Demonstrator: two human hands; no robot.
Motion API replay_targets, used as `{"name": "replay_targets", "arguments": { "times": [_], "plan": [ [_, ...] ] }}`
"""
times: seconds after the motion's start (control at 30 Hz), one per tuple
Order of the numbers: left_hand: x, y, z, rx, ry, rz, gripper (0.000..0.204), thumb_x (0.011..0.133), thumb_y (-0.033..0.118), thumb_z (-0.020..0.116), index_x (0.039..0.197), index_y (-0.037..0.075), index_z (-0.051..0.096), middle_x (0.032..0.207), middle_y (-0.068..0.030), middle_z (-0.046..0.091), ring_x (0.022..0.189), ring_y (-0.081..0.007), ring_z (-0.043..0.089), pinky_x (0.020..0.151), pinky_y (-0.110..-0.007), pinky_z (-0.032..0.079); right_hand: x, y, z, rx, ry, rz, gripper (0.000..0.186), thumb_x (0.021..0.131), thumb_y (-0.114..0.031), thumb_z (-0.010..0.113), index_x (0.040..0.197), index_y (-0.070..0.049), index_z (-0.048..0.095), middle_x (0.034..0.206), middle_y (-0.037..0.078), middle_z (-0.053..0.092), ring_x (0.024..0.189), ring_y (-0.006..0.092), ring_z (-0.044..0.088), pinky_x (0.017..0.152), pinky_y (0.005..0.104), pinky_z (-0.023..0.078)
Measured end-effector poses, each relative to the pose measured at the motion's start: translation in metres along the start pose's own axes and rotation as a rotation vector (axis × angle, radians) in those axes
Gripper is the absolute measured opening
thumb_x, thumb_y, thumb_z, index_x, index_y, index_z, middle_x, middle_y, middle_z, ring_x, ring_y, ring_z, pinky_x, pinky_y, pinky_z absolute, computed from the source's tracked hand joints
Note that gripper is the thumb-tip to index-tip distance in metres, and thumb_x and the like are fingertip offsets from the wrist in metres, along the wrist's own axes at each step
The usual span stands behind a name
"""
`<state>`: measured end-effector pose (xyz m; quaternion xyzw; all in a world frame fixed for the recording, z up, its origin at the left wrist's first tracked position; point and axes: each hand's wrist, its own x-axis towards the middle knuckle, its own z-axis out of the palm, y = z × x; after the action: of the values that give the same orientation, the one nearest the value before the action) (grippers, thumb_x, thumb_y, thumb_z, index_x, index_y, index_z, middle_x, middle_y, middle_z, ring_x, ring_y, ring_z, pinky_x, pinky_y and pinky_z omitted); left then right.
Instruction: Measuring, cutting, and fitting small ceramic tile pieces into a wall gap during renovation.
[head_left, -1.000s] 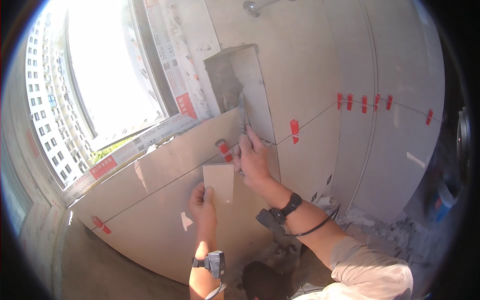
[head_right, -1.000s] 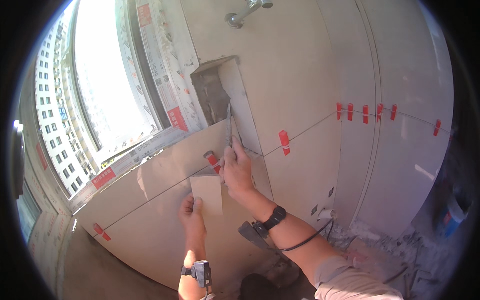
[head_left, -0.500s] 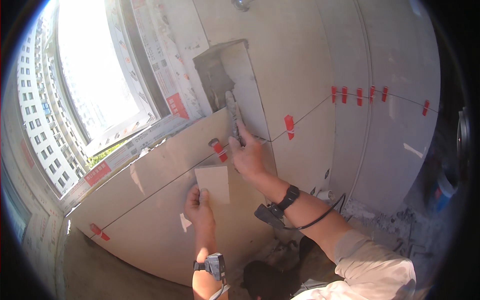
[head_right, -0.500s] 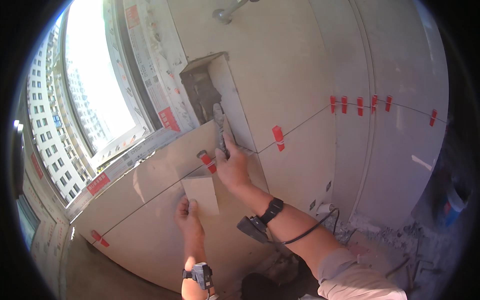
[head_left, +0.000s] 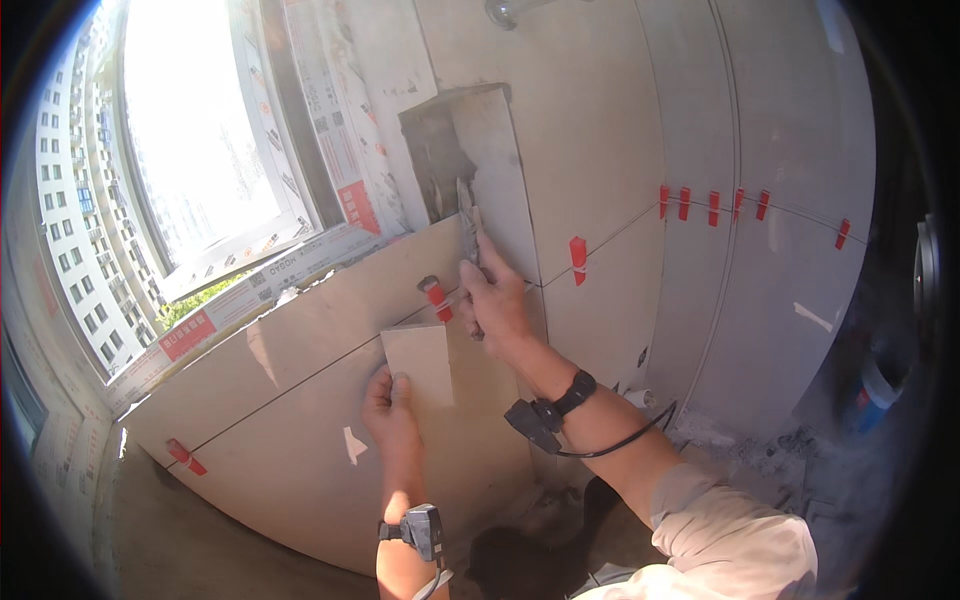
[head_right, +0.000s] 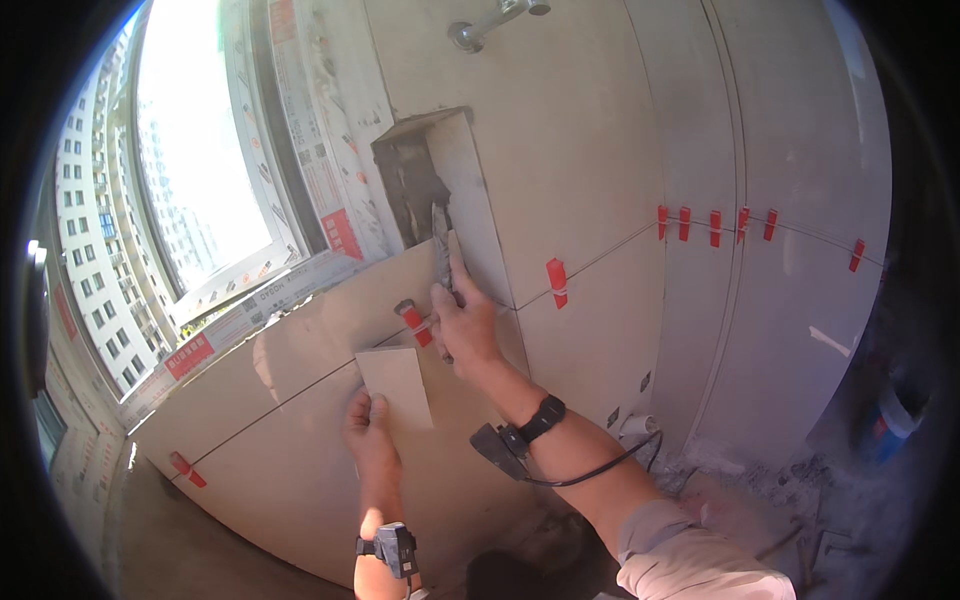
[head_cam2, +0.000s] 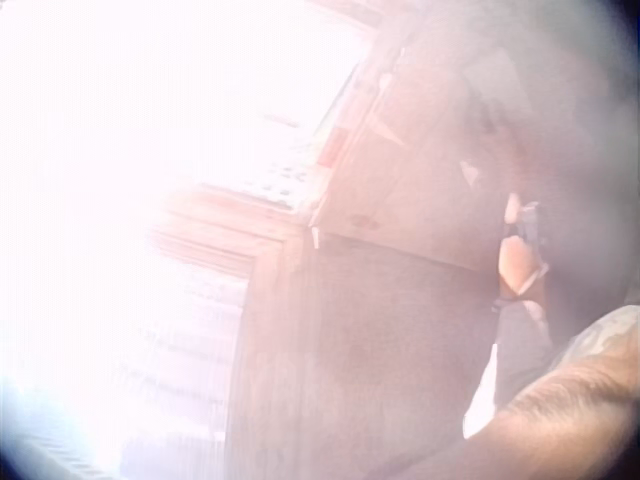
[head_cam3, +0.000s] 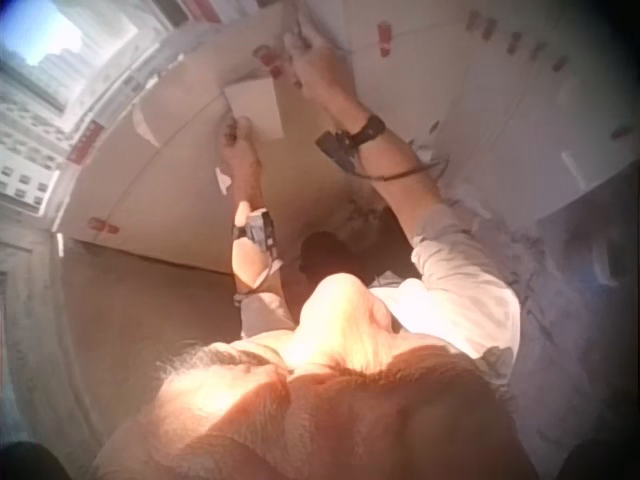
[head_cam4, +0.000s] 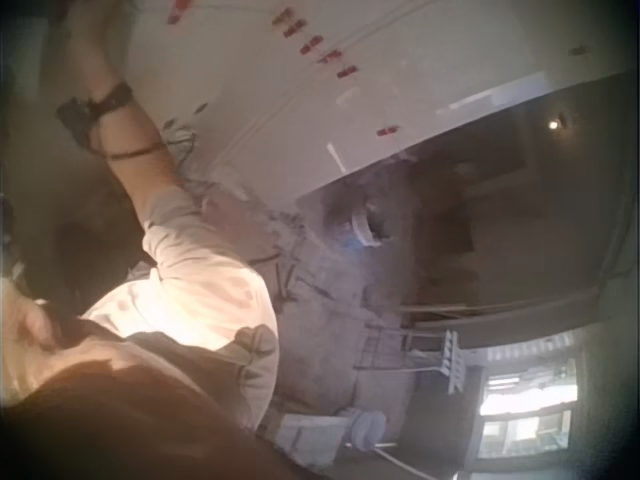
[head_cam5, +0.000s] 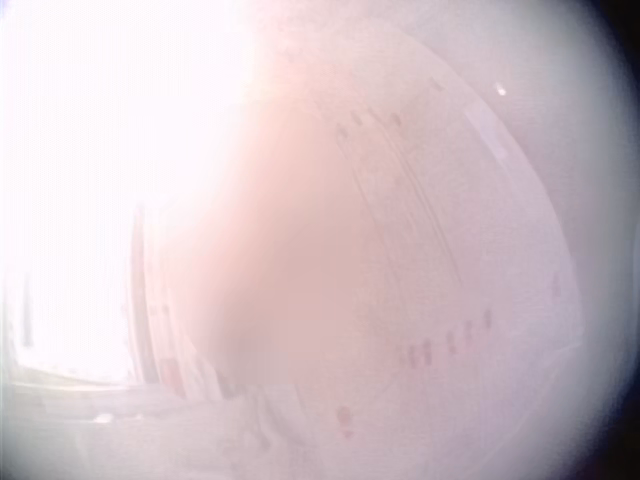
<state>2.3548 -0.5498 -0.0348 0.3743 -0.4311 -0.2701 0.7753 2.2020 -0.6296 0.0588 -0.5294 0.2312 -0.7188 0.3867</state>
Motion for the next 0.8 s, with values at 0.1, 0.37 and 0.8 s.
{"name": "replay_targets", "arguments": {
  "times": [0.1, 0.37, 0.8],
  "plan": [
    [0.0, 0.002, 0.001, 0.015, 0.016, -0.034, 0.02, 0.098, 0.003, 0.057, 0.116, -0.004, 0.065, 0.105, -0.0077, 0.07, 0.091, -0.011, 0.064, 0.084, -0.026, 0.05, -0.002, -0.004, 0.0, 0.165, -0.004, 0.226, 0.054, 0.096, -0.011, 0.058, 0.148, -0.002, 0.043, 0.072, 0.009, 0.053, 0.061, 0.0123, 0.049, 0.055, 0.0294, 0.043],
    [0.0, -0.001, -0.003, 0.038, 0.005, -0.021, 0.02, 0.099, 0.005, 0.058, 0.116, -0.004, 0.065, 0.104, -0.0076, 0.071, 0.091, -0.0105, 0.064, 0.084, -0.026, 0.05, 0.001, 0.006, 0.005, -0.412, 0.08, -0.215, 0.051, 0.098, -0.014, 0.057, 0.145, 0.001, 0.045, 0.077, 0.012, 0.06, 0.068, 0.0224, 0.062, 0.068, 0.0361, 0.051],
    [0.002, -0.003, -0.001, -0.016, 0.027, -0.014, 0.02, 0.098, 0.003, 0.06, 0.116, -0.005, 0.064, 0.105, -0.0085, 0.072, 0.091, -0.0111, 0.066, 0.083, -0.026, 0.051, 0.005, 0.013, 0.002, -0.404, 0.06, -0.166, 0.055, 0.1, -0.015, 0.055, 0.151, -0.003, 0.038, 0.086, 0.006, 0.062, 0.064, 0.013, 0.054, 0.059, 0.0286, 0.047]
  ]
}}
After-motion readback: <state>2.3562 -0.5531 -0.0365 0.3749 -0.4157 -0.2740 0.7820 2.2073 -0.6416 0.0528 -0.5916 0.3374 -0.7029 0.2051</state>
